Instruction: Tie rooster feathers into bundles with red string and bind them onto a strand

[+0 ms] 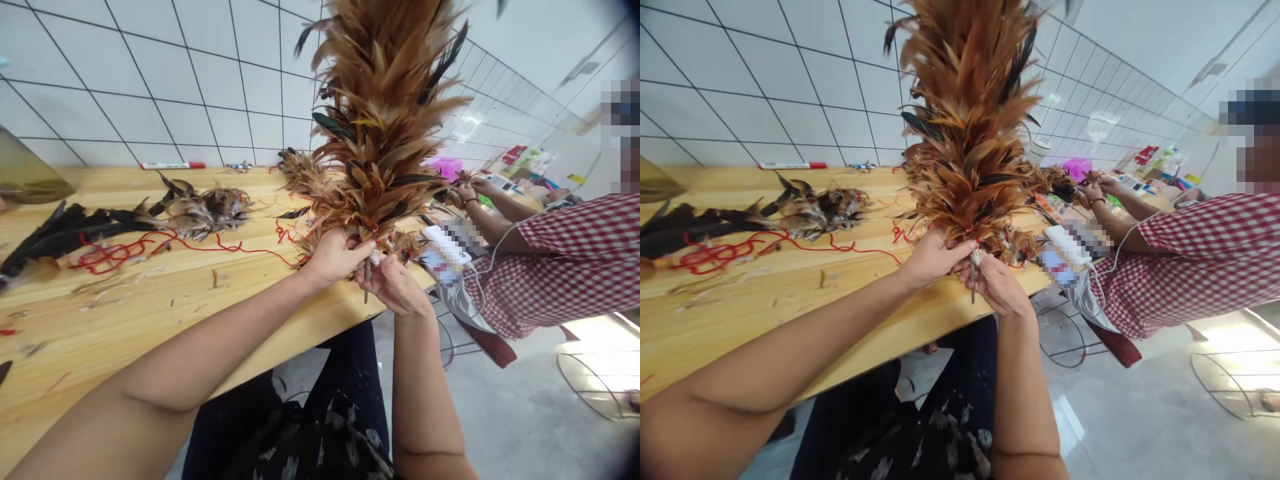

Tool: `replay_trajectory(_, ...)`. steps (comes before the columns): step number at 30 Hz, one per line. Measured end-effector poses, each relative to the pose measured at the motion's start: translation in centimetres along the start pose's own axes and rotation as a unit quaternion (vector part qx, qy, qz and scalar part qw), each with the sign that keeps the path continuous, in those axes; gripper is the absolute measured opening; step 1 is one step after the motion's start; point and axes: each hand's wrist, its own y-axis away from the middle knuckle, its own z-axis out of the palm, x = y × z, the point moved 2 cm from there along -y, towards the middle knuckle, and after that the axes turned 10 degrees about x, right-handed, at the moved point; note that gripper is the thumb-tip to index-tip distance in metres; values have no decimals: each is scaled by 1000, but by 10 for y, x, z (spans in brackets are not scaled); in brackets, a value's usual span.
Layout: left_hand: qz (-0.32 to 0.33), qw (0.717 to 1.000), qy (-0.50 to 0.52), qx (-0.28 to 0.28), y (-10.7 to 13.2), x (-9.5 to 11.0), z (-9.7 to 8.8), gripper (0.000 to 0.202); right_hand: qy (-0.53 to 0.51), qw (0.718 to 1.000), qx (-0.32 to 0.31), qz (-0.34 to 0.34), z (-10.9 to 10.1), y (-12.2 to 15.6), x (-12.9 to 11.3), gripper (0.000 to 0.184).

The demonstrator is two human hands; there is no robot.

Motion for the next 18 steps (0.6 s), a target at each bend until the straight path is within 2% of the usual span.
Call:
replay_trajectory(2,2,1000,19,-19,2,2,2,27,-13,1000,-15,9,-5,3,-3,50)
replay_trajectory(4,16,1000,-5,-7,3,2,2,32,-20,1000,-13,9,-6,3,-4,46)
replay_trajectory(7,55,995,-75,28,3,3,-1,32,-22,1000,19,9,-4,-1,-3,41)
replay_trajectory(11,86,985,-144,49,3,5,-3,21,-16,997,71,-10,1,-4,0,39)
replay_trajectory(16,55,992,-115,10,1,6,-2,24,2,989,129,-77,12,-6,3,36)
replay_trajectory(18,46,993,-103,20,0,6,-3,22,24,985,135,-103,17,-6,2,33)
